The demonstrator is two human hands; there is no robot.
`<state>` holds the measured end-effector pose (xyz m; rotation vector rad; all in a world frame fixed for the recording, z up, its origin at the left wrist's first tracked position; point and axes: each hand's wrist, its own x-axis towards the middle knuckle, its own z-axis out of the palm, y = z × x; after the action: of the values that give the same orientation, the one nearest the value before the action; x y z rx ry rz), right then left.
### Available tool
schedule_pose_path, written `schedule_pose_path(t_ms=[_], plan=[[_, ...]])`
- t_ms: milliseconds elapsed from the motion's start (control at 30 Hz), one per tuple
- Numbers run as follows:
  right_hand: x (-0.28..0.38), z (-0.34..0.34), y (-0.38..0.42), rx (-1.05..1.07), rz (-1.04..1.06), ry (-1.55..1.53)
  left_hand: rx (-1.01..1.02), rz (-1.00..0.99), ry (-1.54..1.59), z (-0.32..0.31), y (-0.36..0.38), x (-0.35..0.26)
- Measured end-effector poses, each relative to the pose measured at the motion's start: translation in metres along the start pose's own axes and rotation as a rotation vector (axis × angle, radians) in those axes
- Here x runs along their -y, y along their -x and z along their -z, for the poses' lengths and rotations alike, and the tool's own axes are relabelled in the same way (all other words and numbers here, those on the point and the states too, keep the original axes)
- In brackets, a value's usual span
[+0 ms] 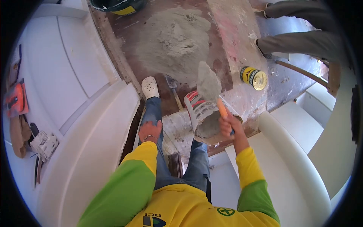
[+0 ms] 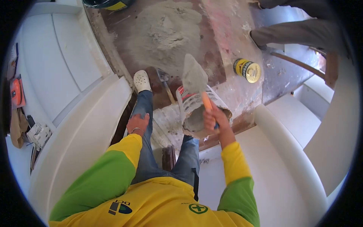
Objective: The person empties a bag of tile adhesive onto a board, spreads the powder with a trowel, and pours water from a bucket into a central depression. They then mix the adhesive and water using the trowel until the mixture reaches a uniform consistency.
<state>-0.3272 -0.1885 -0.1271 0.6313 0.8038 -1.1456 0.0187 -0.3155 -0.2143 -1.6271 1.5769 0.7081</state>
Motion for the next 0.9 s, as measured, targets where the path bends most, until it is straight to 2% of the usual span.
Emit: schedule_pose_path(t_ms=[233, 267, 333, 367, 433, 467, 533, 600, 667, 700, 767, 900], plan=[[0.102, 0.000, -0.167, -0.091, -0.134, 0.474, -0.025, 0.044, 0.056, -0.018, 0.001, 0.018], [0.110, -0.011, -0.182, -0.088, -0.142, 0.480, -0.014, 0.063, 0.062, -0.019, 0.002, 0.019], [0.126, -0.032, -0.209, -0.205, -0.185, 0.777, -0.004, 0.083, 0.071, -0.022, 0.001, 0.020], [0.130, -0.040, -0.224, -0.203, -0.188, 0.778, 0.004, 0.080, 0.079, -0.024, 0.002, 0.023], [0.132, -0.053, -0.249, -0.300, -0.188, 1.205, 0.015, 0.078, 0.086, -0.027, 0.002, 0.027], [0.132, -0.058, -0.258, -0.302, -0.191, 1.203, 0.029, 0.088, 0.094, -0.027, 0.002, 0.027], [0.129, -0.067, -0.272, -0.324, -0.190, 1.424, 0.048, 0.096, 0.104, -0.031, 0.002, 0.030], [0.125, -0.072, -0.279, -0.336, -0.166, 1.470, 0.021, 0.091, 0.114, -0.037, 0.001, 0.035], [0.123, -0.076, -0.283, -0.377, -0.155, 1.705, 0.033, 0.098, 0.119, -0.036, 0.002, 0.037], [0.121, -0.077, -0.285, -0.378, -0.154, 1.706, 0.042, 0.103, 0.121, -0.036, 0.002, 0.038], [0.116, -0.075, -0.292, -0.398, -0.009, 2.025, 0.069, 0.121, 0.121, -0.040, 0.000, 0.041], [0.101, -0.052, -0.325, -0.435, 0.056, 2.257, 0.102, 0.152, 0.099, -0.049, 0.002, 0.046]])
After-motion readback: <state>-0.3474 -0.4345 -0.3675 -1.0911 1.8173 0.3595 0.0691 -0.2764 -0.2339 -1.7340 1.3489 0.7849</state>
